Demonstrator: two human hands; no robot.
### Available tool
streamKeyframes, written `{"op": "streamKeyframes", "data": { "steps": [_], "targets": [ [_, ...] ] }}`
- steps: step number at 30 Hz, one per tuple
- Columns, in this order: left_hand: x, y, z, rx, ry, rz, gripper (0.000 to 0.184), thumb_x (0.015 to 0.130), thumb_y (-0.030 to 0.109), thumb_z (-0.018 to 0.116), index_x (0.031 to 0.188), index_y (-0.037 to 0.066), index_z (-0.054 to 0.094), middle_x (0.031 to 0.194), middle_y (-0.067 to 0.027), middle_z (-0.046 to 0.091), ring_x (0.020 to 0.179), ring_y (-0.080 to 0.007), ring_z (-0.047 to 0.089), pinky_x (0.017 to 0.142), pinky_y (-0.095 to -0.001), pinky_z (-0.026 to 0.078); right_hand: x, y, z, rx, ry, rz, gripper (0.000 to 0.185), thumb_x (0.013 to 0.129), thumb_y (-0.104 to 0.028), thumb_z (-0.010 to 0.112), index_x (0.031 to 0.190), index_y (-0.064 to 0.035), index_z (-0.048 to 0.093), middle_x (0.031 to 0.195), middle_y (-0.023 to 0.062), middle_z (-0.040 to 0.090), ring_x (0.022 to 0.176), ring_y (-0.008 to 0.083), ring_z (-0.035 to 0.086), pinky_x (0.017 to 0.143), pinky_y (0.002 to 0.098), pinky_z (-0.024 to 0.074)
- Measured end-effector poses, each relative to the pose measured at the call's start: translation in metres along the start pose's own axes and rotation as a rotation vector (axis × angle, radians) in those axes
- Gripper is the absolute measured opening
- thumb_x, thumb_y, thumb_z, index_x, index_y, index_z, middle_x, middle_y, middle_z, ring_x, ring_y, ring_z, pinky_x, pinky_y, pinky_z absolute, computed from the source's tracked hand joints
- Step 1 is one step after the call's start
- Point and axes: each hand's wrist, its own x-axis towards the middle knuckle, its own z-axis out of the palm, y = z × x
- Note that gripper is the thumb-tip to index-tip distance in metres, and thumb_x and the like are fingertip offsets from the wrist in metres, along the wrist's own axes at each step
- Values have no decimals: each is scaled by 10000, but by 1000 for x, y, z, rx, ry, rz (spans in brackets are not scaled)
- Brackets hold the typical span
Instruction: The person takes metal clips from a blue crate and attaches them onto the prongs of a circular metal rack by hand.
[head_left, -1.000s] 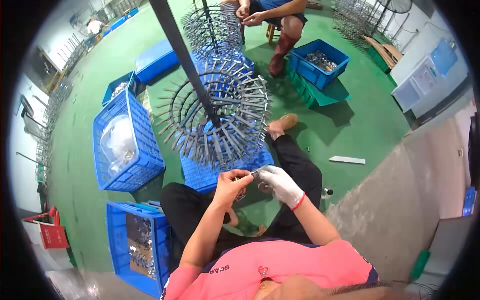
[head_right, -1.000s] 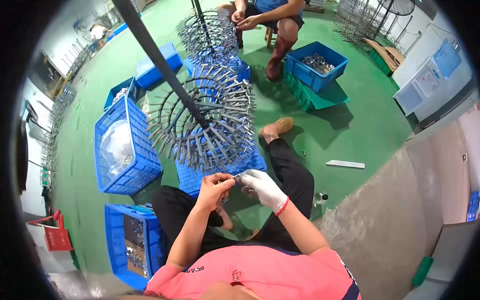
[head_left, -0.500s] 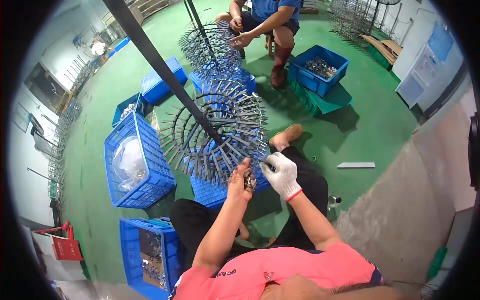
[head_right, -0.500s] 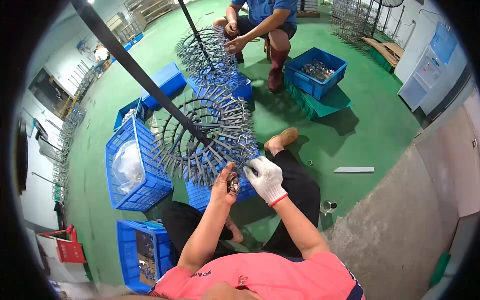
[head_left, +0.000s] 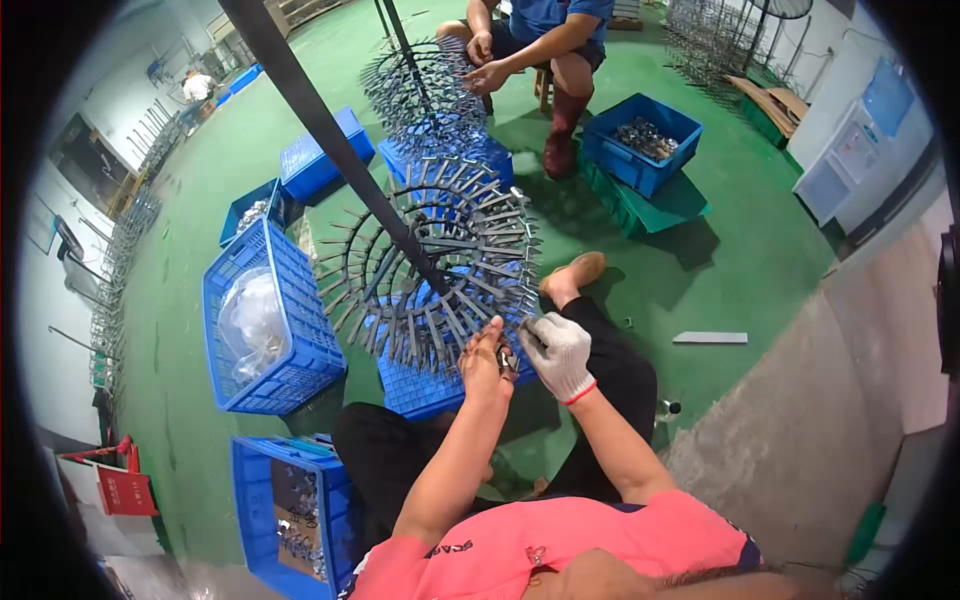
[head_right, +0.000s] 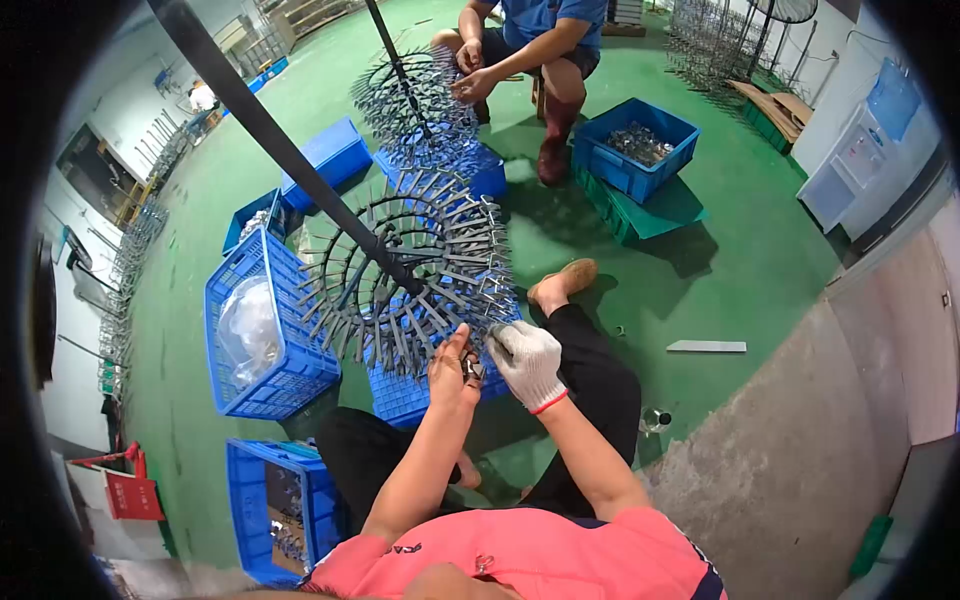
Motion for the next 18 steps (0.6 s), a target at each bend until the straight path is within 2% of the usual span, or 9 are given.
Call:
{"op": "streamKeyframes", "data": {
  "steps": [7, 10, 13, 16, 18],
  "targets": [
    [-3, 4, 6, -73, 73, -34, 263, 777, 49, 766, 723, 137, 525, 665, -4, 576, 502, -123, 516, 441, -247, 412, 4, 0, 1, -17, -17, -24, 89, 737, -109, 721, 777, -50, 668, 654, 83, 577, 570, 268, 582, 519, 357, 449],
    [-2, 0, 2, -42, 19, -13, 197, 793, 119, 761, 736, 143, 574, 649, 14, 531, 525, -109, 500, 445, -231, 388, 3, 1, 2, -7, -32, -22, 81, 742, -106, 715, 776, -50, 667, 651, 83, 579, 564, 266, 582, 518, 353, 450],
    [-2, 2, 2, -45, 21, -42, 191, 801, 108, 748, 740, 154, 573, 650, 15, 536, 523, -111, 504, 435, -233, 388, 3, 1, 3, -23, -43, -20, 82, 740, -105, 714, 779, -49, 668, 651, 83, 582, 561, 266, 584, 517, 353, 451],
    [-10, 10, 8, -83, 40, -107, 240, 806, 51, 725, 679, 140, 543, 621, 6, 537, 469, -113, 506, 376, -244, 369, 6, -2, 1, -40, -50, -22, 88, 734, -114, 716, 759, -54, 657, 642, 81, 575, 556, 270, 580, 510, 359, 447],
    [-9, 10, 7, -90, 28, -102, 204, 815, 42, 706, 703, 137, 564, 622, 5, 539, 469, -112, 506, 368, -245, 363, 10, -5, -3, -63, -73, -31, 99, 731, -126, 716, 735, -61, 642, 634, 80, 566, 553, 274, 576, 505, 366, 443]
  ]
}}
